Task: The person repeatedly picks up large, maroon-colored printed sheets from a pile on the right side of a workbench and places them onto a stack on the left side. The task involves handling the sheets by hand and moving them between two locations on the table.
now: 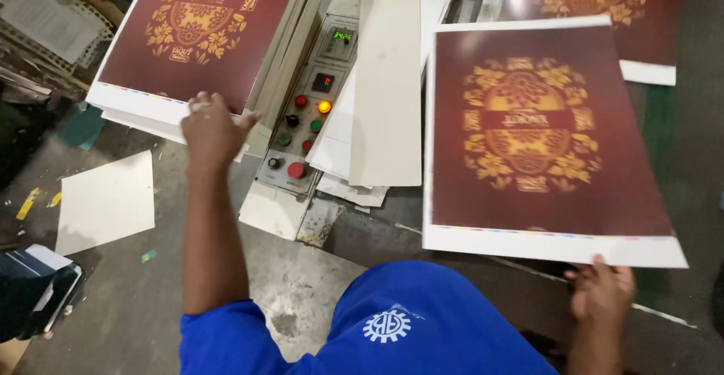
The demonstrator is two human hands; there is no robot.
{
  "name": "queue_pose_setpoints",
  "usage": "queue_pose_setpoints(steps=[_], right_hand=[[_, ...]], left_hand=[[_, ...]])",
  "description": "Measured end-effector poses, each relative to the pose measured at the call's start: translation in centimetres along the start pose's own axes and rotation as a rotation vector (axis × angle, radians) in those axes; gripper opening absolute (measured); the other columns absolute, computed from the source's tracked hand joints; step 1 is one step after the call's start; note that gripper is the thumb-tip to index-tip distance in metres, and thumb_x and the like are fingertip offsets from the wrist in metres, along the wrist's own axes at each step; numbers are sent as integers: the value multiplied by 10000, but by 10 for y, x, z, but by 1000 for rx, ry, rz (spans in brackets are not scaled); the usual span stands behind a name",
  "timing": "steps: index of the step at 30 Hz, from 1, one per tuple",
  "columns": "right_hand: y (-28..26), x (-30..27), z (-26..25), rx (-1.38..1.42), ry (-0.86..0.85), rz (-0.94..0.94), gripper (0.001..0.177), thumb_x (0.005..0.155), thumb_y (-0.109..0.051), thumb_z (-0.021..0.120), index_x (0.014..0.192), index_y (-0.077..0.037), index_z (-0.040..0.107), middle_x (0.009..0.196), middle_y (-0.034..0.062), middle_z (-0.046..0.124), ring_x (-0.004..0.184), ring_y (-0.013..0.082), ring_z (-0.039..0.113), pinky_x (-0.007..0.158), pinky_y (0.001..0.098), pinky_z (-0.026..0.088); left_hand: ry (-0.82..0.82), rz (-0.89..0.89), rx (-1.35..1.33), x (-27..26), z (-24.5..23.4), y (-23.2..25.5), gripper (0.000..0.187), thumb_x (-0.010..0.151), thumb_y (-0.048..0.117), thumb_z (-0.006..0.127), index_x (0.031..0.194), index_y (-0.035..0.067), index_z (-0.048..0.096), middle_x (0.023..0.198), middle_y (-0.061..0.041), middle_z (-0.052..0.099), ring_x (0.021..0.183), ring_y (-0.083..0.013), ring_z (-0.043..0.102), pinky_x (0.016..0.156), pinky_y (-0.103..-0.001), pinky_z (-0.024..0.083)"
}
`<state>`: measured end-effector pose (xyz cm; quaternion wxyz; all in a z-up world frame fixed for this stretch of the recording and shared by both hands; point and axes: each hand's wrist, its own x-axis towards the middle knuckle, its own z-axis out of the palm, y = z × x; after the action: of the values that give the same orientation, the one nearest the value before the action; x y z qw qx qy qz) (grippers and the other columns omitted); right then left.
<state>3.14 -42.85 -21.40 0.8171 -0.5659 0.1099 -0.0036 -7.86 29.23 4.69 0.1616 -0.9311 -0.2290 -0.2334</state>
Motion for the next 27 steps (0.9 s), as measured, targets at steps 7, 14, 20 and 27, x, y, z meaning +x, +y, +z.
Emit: queue_pose_setpoints(steps=[7,14,20,27], right_hand=[[-24,-18,-65,-17,74,-25,334,1100,-38,558,1428,3,509,1105,115,688,875,217,714,640,325,590],[-1,-16,-56,-98,203,4,354,1097,-50,565,1443,-24,496,1123,99,664,856,213,701,600,327,586],[-14,18,36,-112,164,42,301,1097,-94,549,1382,-9,505,1109,119,703,872,204,730,590,287,577],[-13,101,55,-65,78,86,325,1094,-174,538,1386,-41,484,1077,120,691,862,219,727,614,329,571]], left_hand=[[-539,-168,-149,3,-37,-26,561,936,565,688,915,9,758,970,-275,742,964,-476,696,811,-579,544],[-203,-62,14,4,-35,-41,390,1103,333,609,889,42,756,907,-259,728,817,-481,701,741,-584,547],[-26,11,124,3,-56,-22,415,1203,274,579,857,61,663,727,-185,694,695,-368,701,639,-500,539],[-15,112,-154,-13,-89,67,344,1082,272,601,782,105,617,646,-146,635,571,-356,652,572,-507,504]])
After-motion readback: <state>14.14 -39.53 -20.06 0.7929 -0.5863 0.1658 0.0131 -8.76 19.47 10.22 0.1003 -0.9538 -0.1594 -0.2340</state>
